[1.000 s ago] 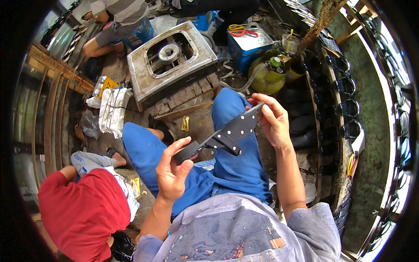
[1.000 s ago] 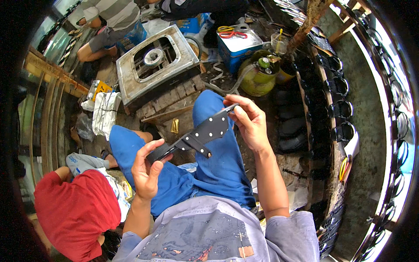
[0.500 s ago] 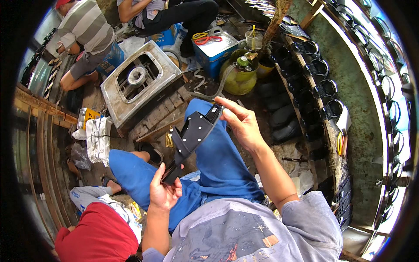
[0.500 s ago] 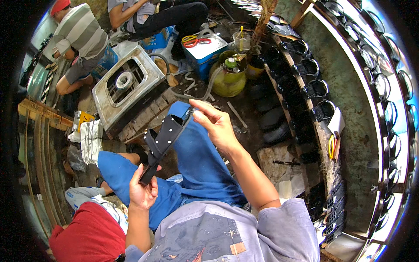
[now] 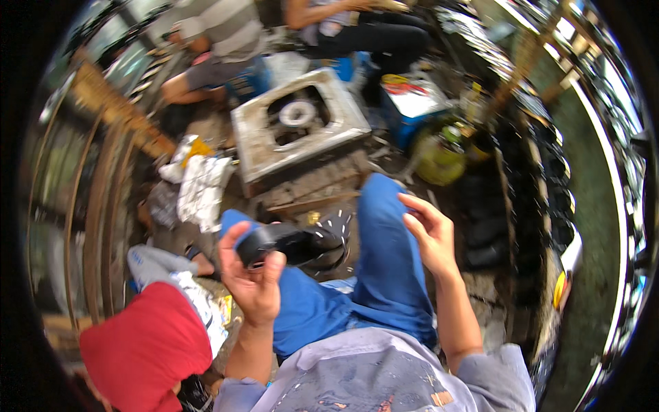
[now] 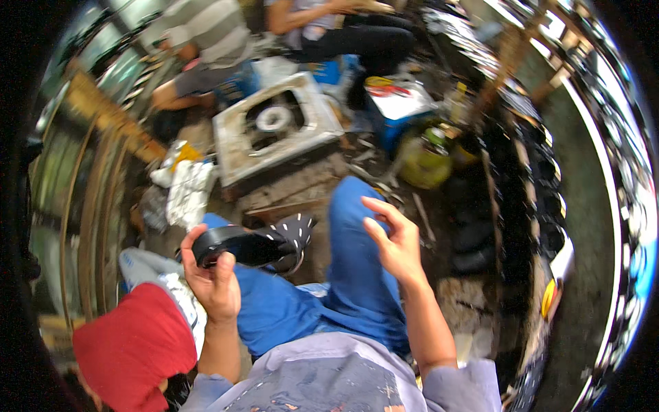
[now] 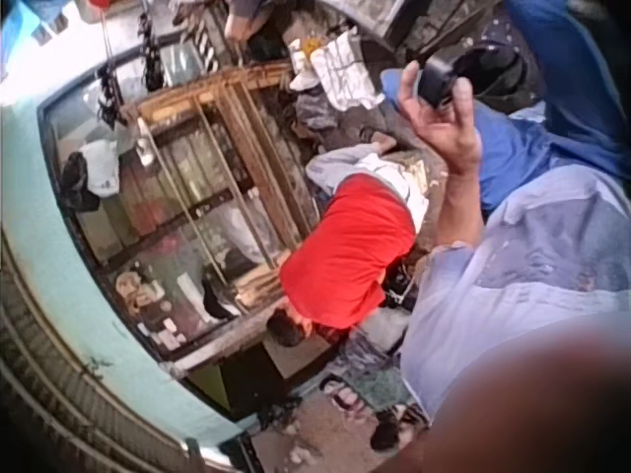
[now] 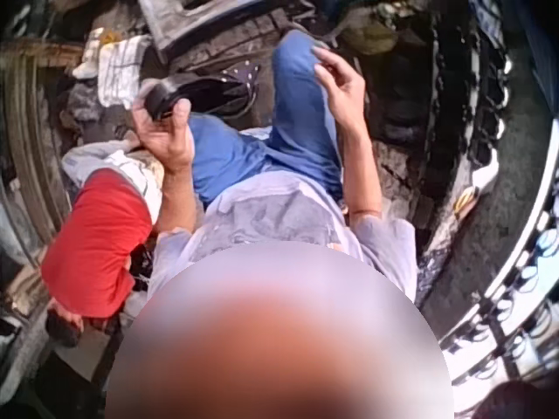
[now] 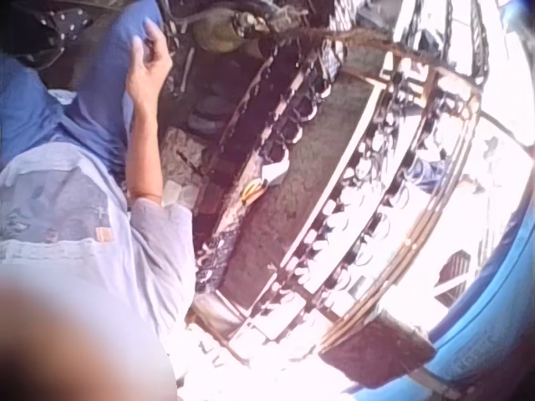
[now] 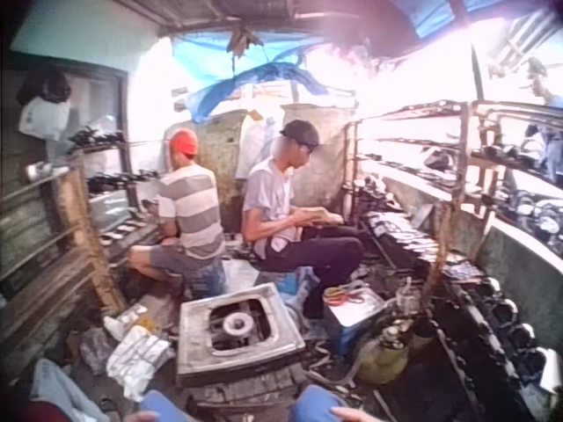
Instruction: The person assembles black sandals by hand, pressing the sole onto the upper and adjusting the fit. They repeatedly pick up sandals, align parts, and place finished units on a nearby shelf.
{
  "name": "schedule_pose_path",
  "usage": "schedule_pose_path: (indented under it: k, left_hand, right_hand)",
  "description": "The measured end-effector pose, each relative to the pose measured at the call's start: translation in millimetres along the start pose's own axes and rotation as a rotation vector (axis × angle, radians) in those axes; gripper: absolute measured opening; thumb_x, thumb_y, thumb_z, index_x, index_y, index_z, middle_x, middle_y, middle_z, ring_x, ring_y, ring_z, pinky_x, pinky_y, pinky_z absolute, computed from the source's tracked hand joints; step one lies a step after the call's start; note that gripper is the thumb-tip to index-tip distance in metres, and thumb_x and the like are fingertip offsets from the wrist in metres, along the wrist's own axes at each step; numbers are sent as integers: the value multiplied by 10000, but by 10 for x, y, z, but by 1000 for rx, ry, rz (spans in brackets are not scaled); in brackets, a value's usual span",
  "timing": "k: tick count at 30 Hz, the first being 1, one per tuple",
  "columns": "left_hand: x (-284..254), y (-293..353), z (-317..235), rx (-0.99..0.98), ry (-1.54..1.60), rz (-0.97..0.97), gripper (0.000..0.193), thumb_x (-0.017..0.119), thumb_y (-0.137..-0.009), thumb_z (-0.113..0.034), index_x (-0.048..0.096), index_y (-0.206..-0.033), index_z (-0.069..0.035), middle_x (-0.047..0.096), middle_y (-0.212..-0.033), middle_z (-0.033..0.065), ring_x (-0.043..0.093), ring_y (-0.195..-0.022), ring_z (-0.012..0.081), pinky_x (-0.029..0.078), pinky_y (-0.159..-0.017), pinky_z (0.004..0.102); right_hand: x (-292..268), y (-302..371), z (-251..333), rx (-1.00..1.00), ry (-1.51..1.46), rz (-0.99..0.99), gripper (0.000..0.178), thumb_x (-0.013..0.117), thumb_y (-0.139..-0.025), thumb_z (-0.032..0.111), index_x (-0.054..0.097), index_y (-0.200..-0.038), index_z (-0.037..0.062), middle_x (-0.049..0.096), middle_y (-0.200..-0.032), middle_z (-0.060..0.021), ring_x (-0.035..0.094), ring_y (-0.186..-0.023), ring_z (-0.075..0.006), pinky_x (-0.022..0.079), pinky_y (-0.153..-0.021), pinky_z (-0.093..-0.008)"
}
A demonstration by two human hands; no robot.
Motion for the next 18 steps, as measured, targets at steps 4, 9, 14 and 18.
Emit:
schedule_pose_path:
  k: [4, 9, 14, 18]
  left_hand:
    - [29, -104, -399, 272, -603, 312, 392, 838, -751, 31, 689, -1113, 7, 755, -1117, 183, 728, -953, 296, 577, -848, 343]
    - [48, -2, -388, 285, -784, 327, 448, 803, -717, 80, 703, -1147, 3, 761, -1066, 159, 728, -939, 324, 583, -814, 371]
    - [-20, 94, -263, 326, -842, 266, 421, 796, -732, 77, 700, -1139, 23, 756, -1042, 148, 729, -915, 335, 585, -800, 383]
    - [-26, 97, -257, 352, -836, 267, 420, 790, -741, 66, 694, -1148, 24, 754, -1057, 153, 729, -927, 340, 587, -809, 386]
  right_hand:
    - [563, 47, 383, -279, -54, 210, 476, 772, -919, 136, 651, -1362, 12, 651, -1380, -136, 604, -1286, -232, 456, -1087, -378]
    - [1182, 153, 654, -454, 34, 564, 512, 795, -915, 157, 641, -1384, 24, 645, -1379, -191, 620, -1282, -314, 468, -1107, -415]
    - [1345, 154, 676, -333, -138, 588, 417, 773, -922, 88, 673, -1320, 17, 695, -1239, -185, 681, -1154, -314, 538, -1001, -386]
    - [1353, 192, 769, -489, 74, 536, 334, 780, -903, 69, 696, -1222, 12, 671, -1184, -172, 689, -1074, -306, 562, -921, -380]
Point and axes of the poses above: each hand's wrist, its own y-axis away from the middle knuckle, its own x-axis out of the palm, z = x × y, the point moved 3 cm from there along -y, towards the middle knuckle
